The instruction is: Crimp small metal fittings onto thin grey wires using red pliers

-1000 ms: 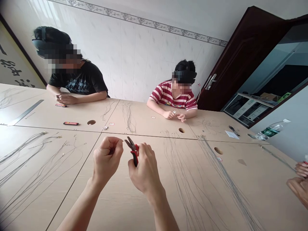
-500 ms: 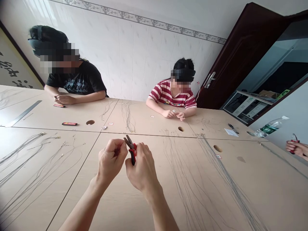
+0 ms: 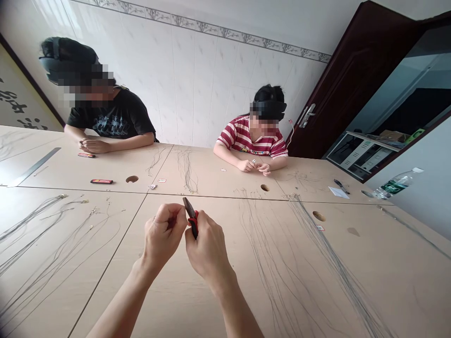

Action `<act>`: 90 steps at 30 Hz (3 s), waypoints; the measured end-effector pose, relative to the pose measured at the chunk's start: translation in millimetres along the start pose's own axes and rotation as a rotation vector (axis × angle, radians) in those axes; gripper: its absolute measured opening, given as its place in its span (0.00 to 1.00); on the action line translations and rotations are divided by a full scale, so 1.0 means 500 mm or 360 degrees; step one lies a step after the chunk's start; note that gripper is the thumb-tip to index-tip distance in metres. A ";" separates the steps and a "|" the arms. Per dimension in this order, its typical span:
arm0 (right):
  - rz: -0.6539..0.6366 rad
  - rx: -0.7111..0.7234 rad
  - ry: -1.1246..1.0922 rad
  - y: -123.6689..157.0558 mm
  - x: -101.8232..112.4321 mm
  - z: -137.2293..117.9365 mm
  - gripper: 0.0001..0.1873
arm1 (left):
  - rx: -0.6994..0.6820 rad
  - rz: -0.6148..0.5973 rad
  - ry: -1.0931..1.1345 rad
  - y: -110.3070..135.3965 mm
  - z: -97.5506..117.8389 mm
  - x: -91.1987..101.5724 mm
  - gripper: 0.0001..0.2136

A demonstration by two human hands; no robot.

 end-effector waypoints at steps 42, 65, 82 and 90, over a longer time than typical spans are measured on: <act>0.0023 0.0176 -0.0160 -0.008 -0.002 0.007 0.09 | 0.0380 -0.0426 0.0667 0.020 0.002 0.021 0.17; -0.0152 0.0094 -0.0190 -0.006 -0.023 0.009 0.06 | 0.0787 -0.0515 0.0596 0.020 -0.011 0.047 0.13; -0.0174 -0.0049 -0.0830 -0.002 0.007 0.002 0.13 | 0.1065 -0.0714 0.1197 0.020 0.002 0.047 0.13; -0.0194 -0.0015 -0.0792 0.011 0.017 0.003 0.13 | 0.1043 -0.0771 0.1119 0.033 0.009 0.036 0.14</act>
Point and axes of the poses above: each hand's wrist, its own y-axis away from the middle knuckle, its own x-axis out of the back of the hand, z = x × y, the point moved 3 cm from there along -y, towards the middle knuckle, and after that the axes turned 2 degrees about z, right-handed, at the moved point
